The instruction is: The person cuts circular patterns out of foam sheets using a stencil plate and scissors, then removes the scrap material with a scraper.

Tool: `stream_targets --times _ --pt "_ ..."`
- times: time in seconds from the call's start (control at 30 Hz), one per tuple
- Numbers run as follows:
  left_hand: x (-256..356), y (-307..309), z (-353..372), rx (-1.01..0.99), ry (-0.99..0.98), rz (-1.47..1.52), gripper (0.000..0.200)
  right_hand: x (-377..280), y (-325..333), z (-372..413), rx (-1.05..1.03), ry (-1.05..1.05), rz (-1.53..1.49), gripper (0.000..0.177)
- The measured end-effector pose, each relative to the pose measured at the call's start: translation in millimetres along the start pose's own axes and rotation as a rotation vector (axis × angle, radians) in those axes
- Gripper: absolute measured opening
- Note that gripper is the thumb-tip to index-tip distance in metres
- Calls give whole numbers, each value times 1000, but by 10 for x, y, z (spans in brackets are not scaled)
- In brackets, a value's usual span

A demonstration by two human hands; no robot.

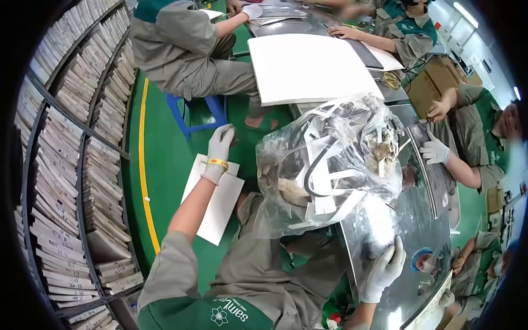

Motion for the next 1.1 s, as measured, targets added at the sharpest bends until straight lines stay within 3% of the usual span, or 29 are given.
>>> stream_targets --times 0.07,0.1,0.23,0.3,0.43,0.63,0.77,0.8,0.97,1.1 --pt "289 -573 -291 -154 326 192 49 376 -93 33 -26 -249 -105 31" --pt "422 -826 -370 -210 448 207 48 496 -154 84 0 -241 -136 29" --pt "414 -1556 -719 -353 641 379 49 528 -158 55 -40 -233 -113 25" --pt "5 -1704 -1259 -316 461 285 48 692 -189 92 -45 -331 -152 24" --pt "287 -1641 -1053 -178 273 148 47 514 -141 39 -34 -293 -171 21" --pt "995 -1616 -359 -45 29 168 46 426 -92 -3 -27 -211 -162 23" --pt "1386 -1388 -24 61 -129 109 56 422 -87 -4 -34 -213 -168 23" --pt "1534 -1304 77 237 -237 -71 59 413 -88 -14 -37 -217 -165 22" --pt "2148 -1025 363 24 -472 210 36 432 -72 11 -29 -191 -156 22" --pt "2967 -710 1033 51 -631 208 40 502 -80 33 -9 -185 -182 23"
Point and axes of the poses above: each hand's wrist, its own z-axis away from the middle knuckle, its own y-axis out of the back of the hand, x = y × z, the point moved 5 cm from there along -z, towards the middle knuckle, and after that the axes turned 12 degrees about x, right-handed, at the moved point
